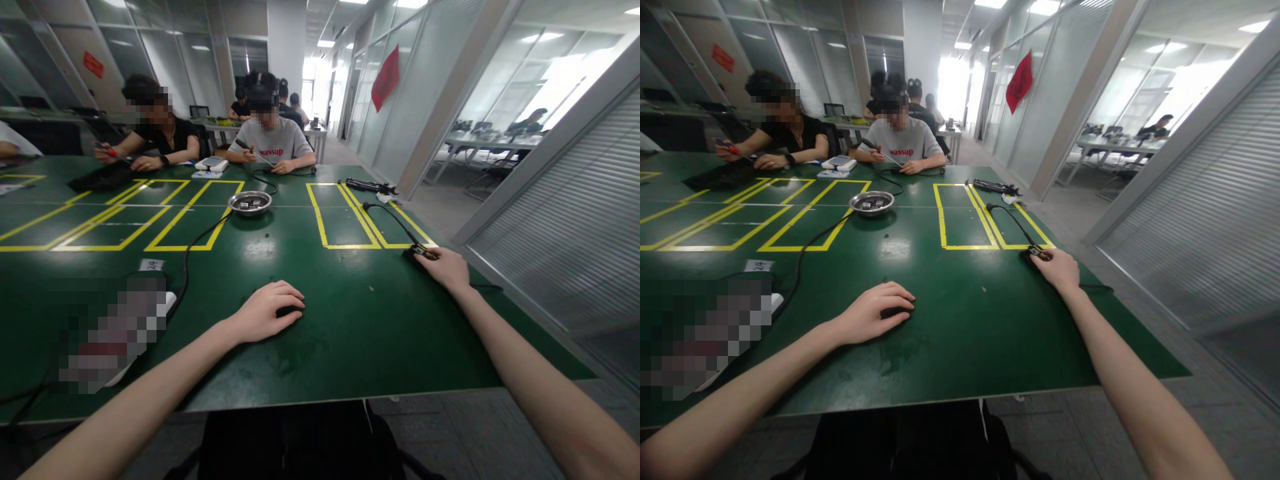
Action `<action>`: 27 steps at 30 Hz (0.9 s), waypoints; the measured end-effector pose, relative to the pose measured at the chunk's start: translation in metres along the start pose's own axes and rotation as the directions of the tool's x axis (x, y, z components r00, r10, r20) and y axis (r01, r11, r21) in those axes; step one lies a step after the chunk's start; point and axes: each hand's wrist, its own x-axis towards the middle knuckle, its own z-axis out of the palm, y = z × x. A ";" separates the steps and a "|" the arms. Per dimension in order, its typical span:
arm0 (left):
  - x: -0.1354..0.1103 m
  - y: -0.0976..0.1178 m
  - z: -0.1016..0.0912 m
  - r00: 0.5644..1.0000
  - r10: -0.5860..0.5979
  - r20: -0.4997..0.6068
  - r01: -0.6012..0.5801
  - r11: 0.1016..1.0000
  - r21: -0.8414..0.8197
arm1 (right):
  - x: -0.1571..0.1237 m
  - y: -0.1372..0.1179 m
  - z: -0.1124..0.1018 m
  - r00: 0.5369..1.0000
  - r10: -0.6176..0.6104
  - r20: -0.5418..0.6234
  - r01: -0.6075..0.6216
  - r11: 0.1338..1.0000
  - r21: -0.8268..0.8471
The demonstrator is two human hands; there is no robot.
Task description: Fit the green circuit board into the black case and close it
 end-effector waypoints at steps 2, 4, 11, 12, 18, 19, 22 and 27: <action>0.000 0.000 0.000 1.000 0.003 0.000 -0.003 1.000 -0.001 | -0.010 -0.023 0.001 0.993 -0.082 0.082 0.084 0.996 -0.022; 0.001 0.000 0.000 1.000 0.003 -0.003 -0.003 1.000 -0.008 | -0.023 -0.048 0.008 0.965 -0.227 0.133 0.222 0.974 0.047; 0.002 0.005 -0.006 0.990 -0.033 -0.138 0.036 0.999 0.016 | -0.099 -0.142 0.034 0.696 -0.690 0.198 0.594 0.708 0.380; 0.002 0.006 -0.007 0.985 -0.032 -0.170 0.037 0.999 0.026 | -0.114 -0.155 0.035 0.629 -0.751 0.199 0.628 0.643 0.438; 0.002 0.016 -0.012 0.995 0.038 -0.089 -0.035 0.999 0.026 | -0.172 -0.200 0.031 0.342 -0.902 0.264 0.689 0.432 0.583; 0.002 0.017 -0.011 0.997 0.027 -0.071 -0.026 0.999 0.026 | -0.174 -0.202 0.031 0.339 -0.900 0.275 0.690 0.437 0.577; 0.002 0.017 -0.010 0.999 0.013 -0.042 -0.011 0.999 0.039 | -0.174 -0.202 0.031 0.350 -0.888 0.297 0.693 0.459 0.555; 0.000 0.013 -0.009 0.999 0.005 -0.037 -0.003 0.999 0.052 | -0.167 -0.200 0.030 0.375 -0.875 0.306 0.714 0.483 0.507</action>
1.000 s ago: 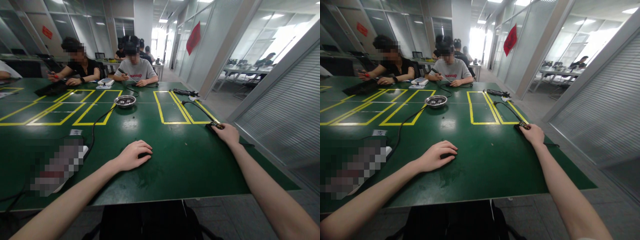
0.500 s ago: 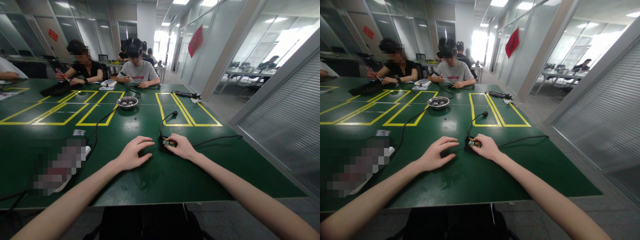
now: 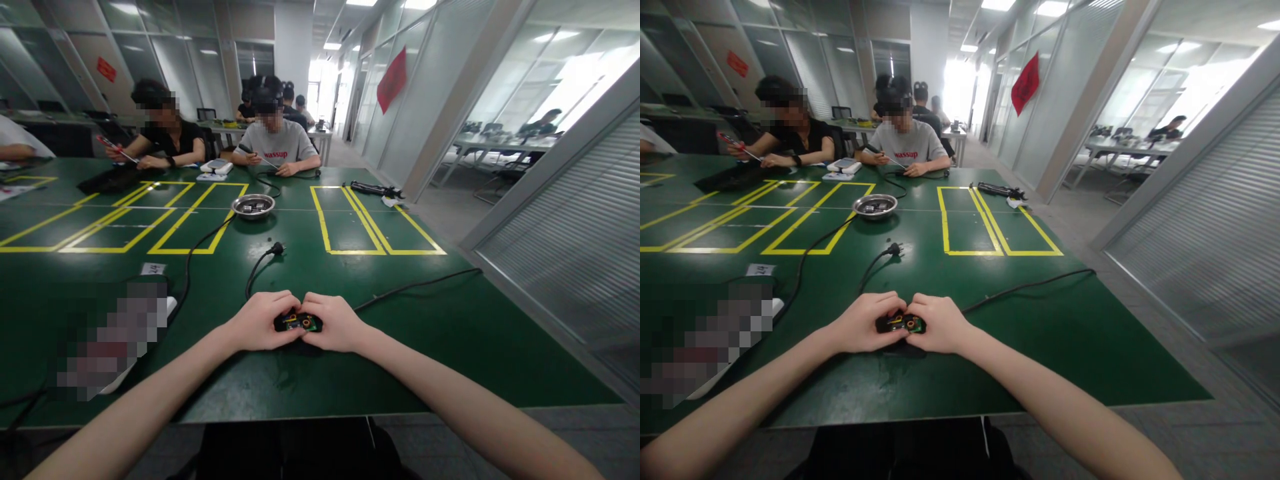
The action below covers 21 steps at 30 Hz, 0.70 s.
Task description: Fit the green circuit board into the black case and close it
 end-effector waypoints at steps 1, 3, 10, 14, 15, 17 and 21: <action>-0.001 -0.001 0.000 1.000 -0.007 -0.004 0.007 1.000 -0.007 | 0.001 0.002 -0.002 1.000 0.000 -0.014 0.000 1.000 -0.007; -0.002 -0.004 0.000 1.000 -0.027 -0.013 0.027 1.000 -0.016 | 0.002 0.008 -0.005 0.999 -0.016 -0.046 0.015 1.000 -0.025; -0.004 -0.021 0.002 0.988 -0.154 0.031 0.155 0.987 -0.038 | 0.003 0.034 -0.009 0.997 0.013 -0.071 -0.020 0.995 -0.102; -0.004 -0.025 0.005 0.983 -0.169 0.072 0.168 0.986 0.017 | 0.002 0.033 -0.005 0.996 0.070 -0.063 -0.078 0.990 -0.119; -0.004 -0.026 0.006 0.983 -0.170 0.067 0.168 0.985 0.036 | 0.002 0.032 -0.004 0.996 0.071 -0.059 -0.078 0.990 -0.117; -0.002 -0.027 0.008 0.983 -0.176 0.044 0.173 0.983 0.070 | 0.003 0.029 -0.003 0.996 0.066 -0.052 -0.072 0.992 -0.108; 0.001 -0.030 0.011 0.982 -0.191 -0.008 0.191 0.977 0.097 | 0.006 0.024 -0.001 0.995 0.078 -0.070 -0.084 0.992 -0.095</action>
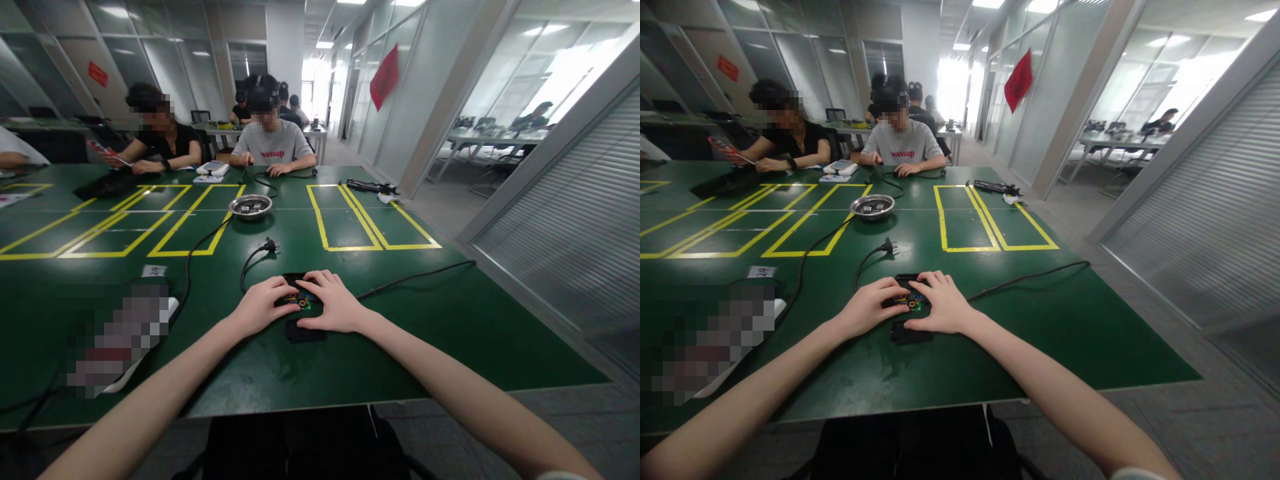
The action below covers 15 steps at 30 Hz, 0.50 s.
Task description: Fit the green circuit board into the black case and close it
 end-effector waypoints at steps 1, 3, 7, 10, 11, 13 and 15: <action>0.000 0.000 0.001 1.000 0.000 -0.004 0.000 1.000 0.004 | 0.000 -0.001 0.001 1.000 0.008 -0.009 -0.008 1.000 -0.002; 0.001 -0.001 0.001 1.000 0.002 -0.003 -0.002 1.000 0.021 | 0.001 -0.003 0.003 0.999 0.026 -0.026 -0.026 1.000 -0.012; 0.002 0.000 0.002 1.000 -0.016 0.012 0.015 0.996 0.087 | 0.001 -0.004 0.005 0.998 0.056 -0.040 -0.058 0.998 -0.038; 0.003 0.001 0.003 0.999 -0.029 0.019 0.027 0.992 0.122 | 0.002 -0.004 0.006 0.998 0.049 -0.041 -0.050 0.998 -0.035; 0.004 0.001 0.004 0.999 -0.033 0.014 0.031 0.991 0.131 | 0.003 -0.004 0.005 0.998 0.041 -0.043 -0.042 0.999 -0.027; 0.005 0.001 0.005 0.999 -0.045 -0.002 0.045 0.988 0.147 | 0.004 -0.002 0.003 0.998 0.039 -0.056 -0.038 0.999 0.004; 0.006 0.001 0.006 0.998 -0.055 -0.015 0.056 0.987 0.152 | 0.004 0.002 -0.001 0.995 0.059 -0.086 -0.054 0.997 0.060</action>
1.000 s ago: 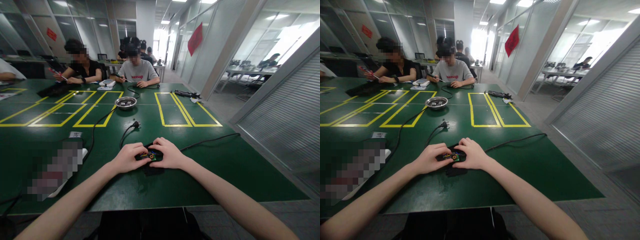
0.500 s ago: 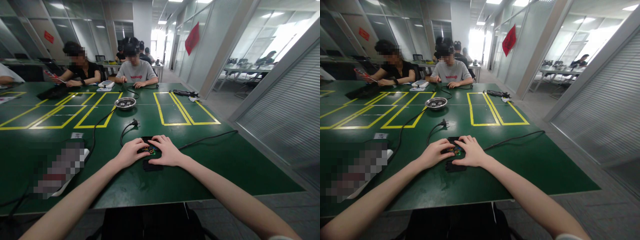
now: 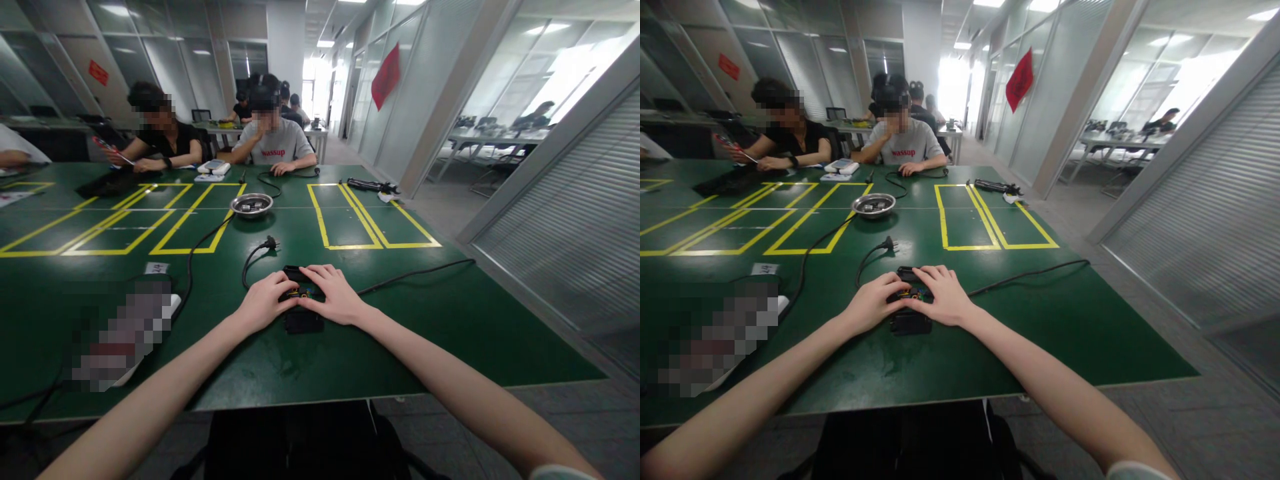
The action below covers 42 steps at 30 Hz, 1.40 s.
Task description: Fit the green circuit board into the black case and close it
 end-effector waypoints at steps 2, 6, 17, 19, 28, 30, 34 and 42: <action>-0.001 0.000 0.000 1.000 -0.004 -0.012 0.004 1.000 -0.018 | -0.001 0.005 -0.005 0.999 0.011 -0.041 -0.008 0.998 0.063; -0.006 0.000 -0.006 0.999 -0.032 -0.033 0.027 0.992 -0.125 | -0.008 0.015 -0.014 0.996 -0.072 -0.058 0.081 0.984 0.157; -0.005 -0.003 -0.008 0.998 0.052 0.021 -0.049 0.991 -0.128 | -0.006 0.009 -0.001 0.994 -0.104 0.016 0.102 0.993 0.065; -0.004 -0.004 -0.007 0.999 0.048 0.026 -0.044 0.991 -0.130 | -0.003 0.009 -0.001 0.996 -0.091 0.015 0.089 0.993 0.080; -0.008 -0.009 -0.013 0.999 0.051 -0.009 -0.052 0.982 -0.182 | -0.007 0.021 -0.021 0.998 -0.060 -0.015 0.062 0.969 0.237; -0.009 -0.010 -0.016 0.998 0.058 -0.030 -0.063 0.976 -0.211 | -0.008 0.027 -0.025 0.997 -0.070 0.027 0.061 0.971 0.231; -0.011 -0.011 -0.022 0.998 0.059 0.005 -0.056 0.961 -0.271 | -0.008 0.030 -0.025 0.988 -0.139 0.063 0.124 0.973 0.194; -0.011 -0.016 -0.029 0.993 0.082 0.090 -0.066 0.983 -0.173 | -0.009 0.022 -0.026 0.994 0.017 0.107 -0.032 0.989 0.142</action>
